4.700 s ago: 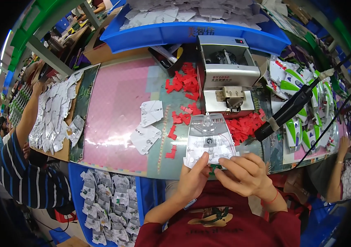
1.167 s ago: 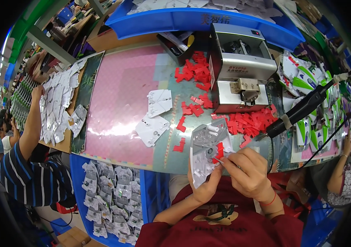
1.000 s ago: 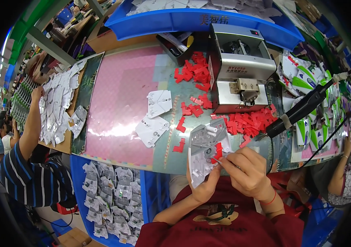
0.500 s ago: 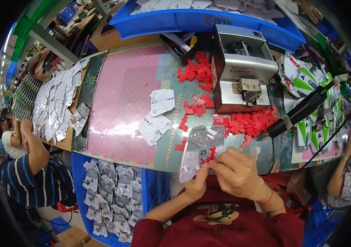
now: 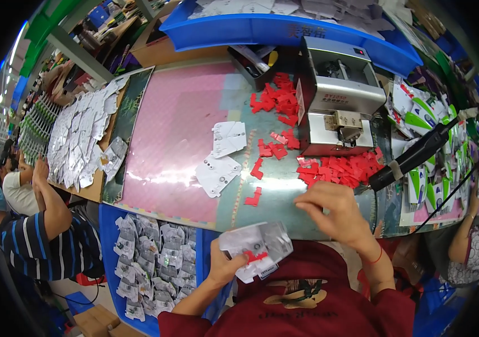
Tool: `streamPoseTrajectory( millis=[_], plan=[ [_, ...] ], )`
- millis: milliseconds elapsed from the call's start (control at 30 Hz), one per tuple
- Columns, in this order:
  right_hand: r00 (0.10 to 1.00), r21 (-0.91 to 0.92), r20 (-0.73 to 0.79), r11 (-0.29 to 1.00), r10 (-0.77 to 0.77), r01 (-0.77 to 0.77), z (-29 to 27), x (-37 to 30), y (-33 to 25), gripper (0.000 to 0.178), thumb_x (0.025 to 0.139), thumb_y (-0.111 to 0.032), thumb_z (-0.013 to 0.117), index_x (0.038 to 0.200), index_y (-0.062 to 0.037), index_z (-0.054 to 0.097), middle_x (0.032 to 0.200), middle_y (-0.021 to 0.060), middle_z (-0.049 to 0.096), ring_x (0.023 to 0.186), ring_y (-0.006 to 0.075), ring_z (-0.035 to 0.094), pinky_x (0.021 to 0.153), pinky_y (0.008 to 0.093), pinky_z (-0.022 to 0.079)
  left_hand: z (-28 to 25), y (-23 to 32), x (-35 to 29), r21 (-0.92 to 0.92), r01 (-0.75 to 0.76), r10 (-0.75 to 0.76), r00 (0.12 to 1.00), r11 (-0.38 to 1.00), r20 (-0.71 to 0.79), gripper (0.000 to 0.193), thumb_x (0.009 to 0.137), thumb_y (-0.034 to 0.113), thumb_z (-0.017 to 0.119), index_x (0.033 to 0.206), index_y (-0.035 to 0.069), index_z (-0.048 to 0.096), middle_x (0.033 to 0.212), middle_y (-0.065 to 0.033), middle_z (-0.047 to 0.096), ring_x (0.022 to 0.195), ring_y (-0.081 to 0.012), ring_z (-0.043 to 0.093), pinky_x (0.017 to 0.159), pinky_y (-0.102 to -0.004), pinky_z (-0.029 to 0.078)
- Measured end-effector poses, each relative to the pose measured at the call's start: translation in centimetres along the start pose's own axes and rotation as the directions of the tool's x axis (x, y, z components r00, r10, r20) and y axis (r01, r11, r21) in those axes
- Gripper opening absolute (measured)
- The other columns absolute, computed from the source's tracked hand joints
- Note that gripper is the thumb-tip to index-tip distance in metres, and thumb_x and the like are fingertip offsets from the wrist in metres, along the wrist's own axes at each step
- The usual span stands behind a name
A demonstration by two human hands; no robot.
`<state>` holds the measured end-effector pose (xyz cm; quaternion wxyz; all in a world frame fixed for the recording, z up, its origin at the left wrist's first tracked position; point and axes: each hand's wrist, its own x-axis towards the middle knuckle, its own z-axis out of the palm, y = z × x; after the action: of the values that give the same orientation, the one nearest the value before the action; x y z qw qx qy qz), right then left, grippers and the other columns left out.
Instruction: The person assembles plastic casings by inserting small plastic components into a base, placing a cover plate on top, and securing them together using an electric screwdriver. They place each finished casing onto a stack and repeat the process with additional parts.
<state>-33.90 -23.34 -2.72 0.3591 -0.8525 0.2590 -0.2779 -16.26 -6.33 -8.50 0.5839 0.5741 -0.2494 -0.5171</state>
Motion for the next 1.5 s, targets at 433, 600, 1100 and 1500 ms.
streamPoseTrajectory(
  millis=[433,600,1100,1500],
  plan=[
    [0.965,-0.196,0.158,0.952,-0.208,0.237,5.7,5.2,2.4,0.021,0.067,-0.004,0.062,0.088,-0.0074,0.060,0.083,0.0077,0.054,0.071,0.0232,0.055,0.055,0.0318,0.045,-0.2,-0.2,-0.5,-0.111,0.294,-0.261,0.935,0.949,0.242,0.029,0.057,0.004,0.053,0.085,-0.002,0.056,0.066,-0.0009,0.054,0.054,-0.0069,0.046,0.047,-0.0211,0.036],
    [0.894,-0.285,0.229,0.851,-0.386,0.440,6.1,7.5,3.7,0.019,0.066,-0.004,0.053,0.084,-0.0062,0.059,0.080,0.0072,0.052,0.080,0.0231,0.055,0.057,0.0339,0.047,-0.1,-0.2,-0.4,-0.072,0.313,-0.281,0.915,0.947,0.289,0.032,0.057,0.005,0.053,0.088,-0.002,0.056,0.069,-0.0021,0.056,0.057,-0.0076,0.049,0.051,-0.0211,0.038],
    [0.755,-0.006,0.246,0.778,-0.608,0.628,-1.0,4.1,-2.8,0.016,0.060,-0.009,0.057,0.075,-0.0053,0.053,0.076,0.0042,0.049,0.066,0.0194,0.051,0.050,0.0283,0.041,2.5,4.9,3.2,-0.003,0.385,-0.331,0.795,0.923,0.508,0.041,0.063,0.008,0.056,0.103,-0.001,0.050,0.089,-0.0032,0.056,0.078,-0.0085,0.053,0.068,-0.0233,0.043],
    [0.661,0.044,0.458,0.757,-0.595,0.651,-1.0,2.9,-2.5,0.013,0.063,-0.013,0.055,0.073,-0.0063,0.052,0.075,0.0036,0.046,0.071,0.0193,0.048,0.055,0.0293,0.041,4.6,5.3,3.4,0.023,0.368,-0.310,0.746,0.930,0.589,0.033,0.062,0.001,0.058,0.095,0.002,0.051,0.079,0.0003,0.054,0.072,-0.0051,0.053,0.059,-0.0207,0.041]
  ],
)
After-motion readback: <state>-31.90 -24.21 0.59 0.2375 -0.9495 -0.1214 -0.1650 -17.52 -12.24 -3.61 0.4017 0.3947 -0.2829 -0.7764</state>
